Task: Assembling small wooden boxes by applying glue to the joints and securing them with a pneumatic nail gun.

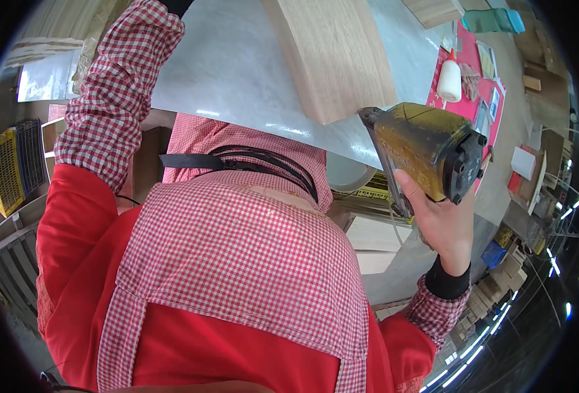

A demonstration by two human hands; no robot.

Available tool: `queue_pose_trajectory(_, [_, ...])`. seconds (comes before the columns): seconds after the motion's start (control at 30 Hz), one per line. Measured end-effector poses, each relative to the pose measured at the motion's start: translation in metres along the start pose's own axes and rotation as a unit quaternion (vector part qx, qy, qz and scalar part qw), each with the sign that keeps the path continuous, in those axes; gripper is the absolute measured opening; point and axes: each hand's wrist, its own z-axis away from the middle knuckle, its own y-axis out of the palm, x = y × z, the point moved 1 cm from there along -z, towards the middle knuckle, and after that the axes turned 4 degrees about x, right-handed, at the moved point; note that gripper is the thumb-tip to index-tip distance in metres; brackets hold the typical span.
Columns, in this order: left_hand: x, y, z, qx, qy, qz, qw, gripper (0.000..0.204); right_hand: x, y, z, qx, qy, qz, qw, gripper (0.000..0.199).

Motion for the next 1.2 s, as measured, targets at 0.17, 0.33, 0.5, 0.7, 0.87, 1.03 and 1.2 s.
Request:
queue_pose_trajectory(0.17, [-0.02,0.01,0.014,0.006,-0.04,0.015,0.999,0.033,-0.01,-0.012,0.004,0.018,0.017,-0.015,1.0,0.035])
queue_pose_trajectory(0.33, [0.023,-0.021,-0.011,0.022,-0.038,0.025,0.999,0.034,0.023,0.008,-0.007,0.01,0.009,0.031,0.999,0.033])
queue_pose_trajectory(0.5, [0.035,-0.018,0.006,0.002,-0.05,0.023,0.998,0.034,0.031,0.009,-0.007,0.035,-0.015,0.042,0.998,0.031])
queue_pose_trajectory(0.7, [-0.032,-0.096,0.083,0.034,-0.217,-0.01,0.976,0.036,0.009,-0.003,-0.022,-0.076,-0.002,0.004,0.997,0.031])
queue_pose_trajectory(0.87, [-0.091,-0.158,0.146,0.203,-0.195,-0.111,0.953,0.038,0.019,-0.02,-0.028,-0.111,0.113,-0.026,0.987,0.03])
queue_pose_trajectory(1.03, [-0.116,-0.146,0.122,0.157,0.127,-0.134,0.97,0.06,0.015,-0.027,-0.026,-0.069,0.113,-0.028,0.991,0.034])
queue_pose_trajectory(1.2, [-0.115,-0.119,0.106,0.225,0.131,-0.144,0.955,0.061,0.013,-0.025,-0.019,-0.055,0.137,-0.047,0.988,0.034])
